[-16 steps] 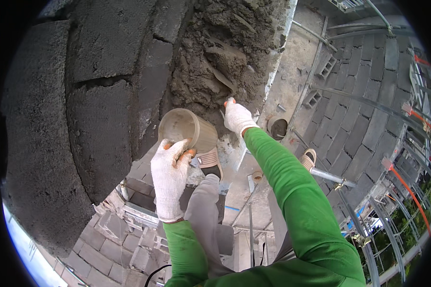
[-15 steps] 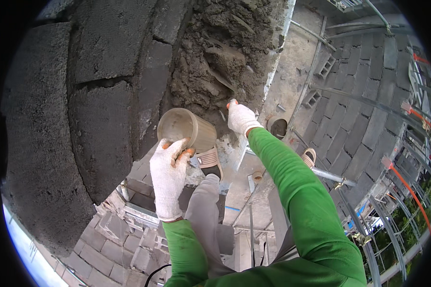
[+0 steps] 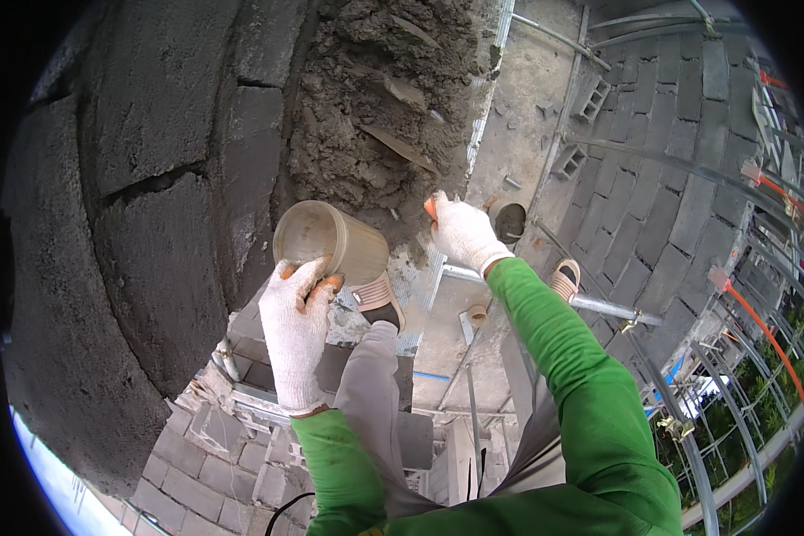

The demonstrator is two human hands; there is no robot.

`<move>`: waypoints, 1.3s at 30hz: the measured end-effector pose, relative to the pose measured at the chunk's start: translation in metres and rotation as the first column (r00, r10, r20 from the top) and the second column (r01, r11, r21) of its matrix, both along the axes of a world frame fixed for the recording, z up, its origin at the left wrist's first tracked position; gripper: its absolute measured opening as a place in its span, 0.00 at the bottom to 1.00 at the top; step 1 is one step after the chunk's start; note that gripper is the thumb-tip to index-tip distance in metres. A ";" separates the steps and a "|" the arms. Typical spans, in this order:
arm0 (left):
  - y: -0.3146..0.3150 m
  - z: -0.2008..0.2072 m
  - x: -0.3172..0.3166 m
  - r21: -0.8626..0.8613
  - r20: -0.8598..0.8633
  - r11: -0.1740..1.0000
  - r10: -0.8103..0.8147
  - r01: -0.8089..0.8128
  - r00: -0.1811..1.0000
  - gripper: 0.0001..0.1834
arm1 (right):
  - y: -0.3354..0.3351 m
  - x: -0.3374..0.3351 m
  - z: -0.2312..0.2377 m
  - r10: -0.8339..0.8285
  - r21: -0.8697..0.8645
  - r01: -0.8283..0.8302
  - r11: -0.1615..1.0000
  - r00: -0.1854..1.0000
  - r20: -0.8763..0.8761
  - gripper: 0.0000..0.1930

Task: The person places concrete blocks onto a partially built wall and applies mortar between them using a trowel. They repeatedly scoop mortar from a bucket, spread it along the block joints, and adjust block positions to align the wall.

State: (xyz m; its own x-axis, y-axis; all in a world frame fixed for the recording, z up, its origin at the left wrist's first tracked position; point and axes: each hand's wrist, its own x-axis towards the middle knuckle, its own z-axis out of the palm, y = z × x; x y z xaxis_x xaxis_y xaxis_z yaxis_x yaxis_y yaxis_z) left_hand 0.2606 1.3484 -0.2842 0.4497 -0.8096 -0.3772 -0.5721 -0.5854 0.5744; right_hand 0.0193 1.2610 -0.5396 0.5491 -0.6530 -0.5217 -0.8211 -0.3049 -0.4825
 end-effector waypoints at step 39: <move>0.000 -0.001 0.012 0.016 0.028 1.000 -0.027 0.026 0.999 0.16 | -0.018 -0.019 0.017 -0.235 0.377 0.257 0.890 0.966 -0.103 0.14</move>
State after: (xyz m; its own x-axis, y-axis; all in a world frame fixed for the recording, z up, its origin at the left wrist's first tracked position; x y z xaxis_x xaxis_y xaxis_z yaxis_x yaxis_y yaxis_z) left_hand 0.2721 1.3483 -0.2849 0.4386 -0.8157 -0.3773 -0.6032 -0.5784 0.5492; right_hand 0.0005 1.2429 -0.5226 0.3612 -0.5060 -0.7833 -0.8735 0.1105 -0.4742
